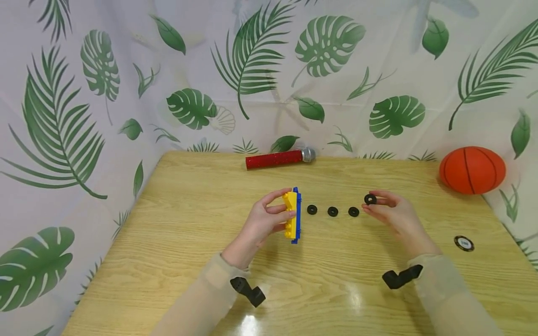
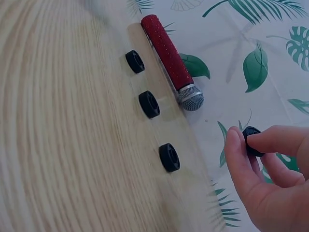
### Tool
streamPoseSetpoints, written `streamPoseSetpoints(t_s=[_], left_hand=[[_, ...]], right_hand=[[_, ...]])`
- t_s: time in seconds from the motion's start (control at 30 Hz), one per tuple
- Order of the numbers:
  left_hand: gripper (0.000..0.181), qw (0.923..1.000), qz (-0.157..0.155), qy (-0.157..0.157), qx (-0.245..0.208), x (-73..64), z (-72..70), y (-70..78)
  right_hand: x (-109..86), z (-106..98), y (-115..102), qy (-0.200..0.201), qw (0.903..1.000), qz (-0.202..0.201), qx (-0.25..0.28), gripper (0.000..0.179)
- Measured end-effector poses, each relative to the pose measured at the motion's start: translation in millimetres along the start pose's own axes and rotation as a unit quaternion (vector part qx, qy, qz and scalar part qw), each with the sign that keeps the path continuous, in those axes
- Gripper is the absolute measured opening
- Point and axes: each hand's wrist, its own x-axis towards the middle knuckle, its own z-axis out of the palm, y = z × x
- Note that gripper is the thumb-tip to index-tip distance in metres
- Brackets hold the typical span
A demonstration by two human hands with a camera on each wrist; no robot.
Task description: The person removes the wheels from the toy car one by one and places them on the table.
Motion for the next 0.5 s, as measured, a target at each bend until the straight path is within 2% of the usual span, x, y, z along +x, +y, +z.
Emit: streamPoseSetpoints(t_s=[0.3,0.5], left_hand=[[0.055,1.0000,0.002,0.001,0.004,0.1,-2.4,-1.8],[0.054,1.0000,-0.003,0.004,0.003,-0.4,-3.8,-3.2]], right_hand=[[3.0,-14.6,5.6,0.006,0.9997,0.024,-0.006,0.034],[5.5,-21.0,9.9,0.009,0.9992,0.036,0.016,0.034]])
